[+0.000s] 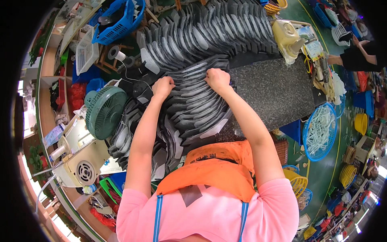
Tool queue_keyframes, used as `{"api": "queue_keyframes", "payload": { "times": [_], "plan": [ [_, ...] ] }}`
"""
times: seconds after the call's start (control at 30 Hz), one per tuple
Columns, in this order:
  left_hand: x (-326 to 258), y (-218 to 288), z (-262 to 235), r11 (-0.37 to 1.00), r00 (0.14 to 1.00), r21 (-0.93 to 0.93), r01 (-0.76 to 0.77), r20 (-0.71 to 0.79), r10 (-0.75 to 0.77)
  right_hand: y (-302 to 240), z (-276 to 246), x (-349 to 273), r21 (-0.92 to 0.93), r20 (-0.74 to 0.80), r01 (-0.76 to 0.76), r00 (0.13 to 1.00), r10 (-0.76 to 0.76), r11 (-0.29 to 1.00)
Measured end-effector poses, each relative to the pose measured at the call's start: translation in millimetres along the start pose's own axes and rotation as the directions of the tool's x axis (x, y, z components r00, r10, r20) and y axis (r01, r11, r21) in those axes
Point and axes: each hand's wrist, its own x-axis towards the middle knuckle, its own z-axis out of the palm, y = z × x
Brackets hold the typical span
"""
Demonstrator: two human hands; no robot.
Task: The person trims loose threads from stacked fabric pieces using thread snips, swaps an empty thread spool on a holder for a new one, and continues trimming threads from the fabric pieces.
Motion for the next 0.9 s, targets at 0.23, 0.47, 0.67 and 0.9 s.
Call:
{"api": "queue_keyframes", "payload": {
  "times": [0.23, 0.47, 0.67, 0.9],
  "plan": [
    [-3.4, -6.8, 5.1, 0.980, 0.991, 0.170, -0.105, -0.067, 0.117, 19.2, -3.1, 10.9, -0.123, -0.134, 0.031, 0.990, -0.047, 0.992],
    [-5.1, -39.4, -19.7, 0.964, 0.987, -0.240, 0.113, -0.087, -0.137, -47.5, 23.1, -19.4, 0.121, -0.148, 0.404, 0.911, -0.386, 0.907],
    [-3.2, -50.9, -16.3, 0.931, 0.983, -0.316, 0.183, 0.043, -0.179, -97.8, 67.0, 13.0, 0.134, -0.092, 0.534, 0.845, -0.526, 0.835],
    [-17.7, -43.7, -21.0, 0.897, 0.969, -0.435, 0.081, -0.177, -0.174, -91.4, 71.2, 30.8, 0.567, -0.170, 0.387, 0.919, -0.356, 0.727]
  ]
}}
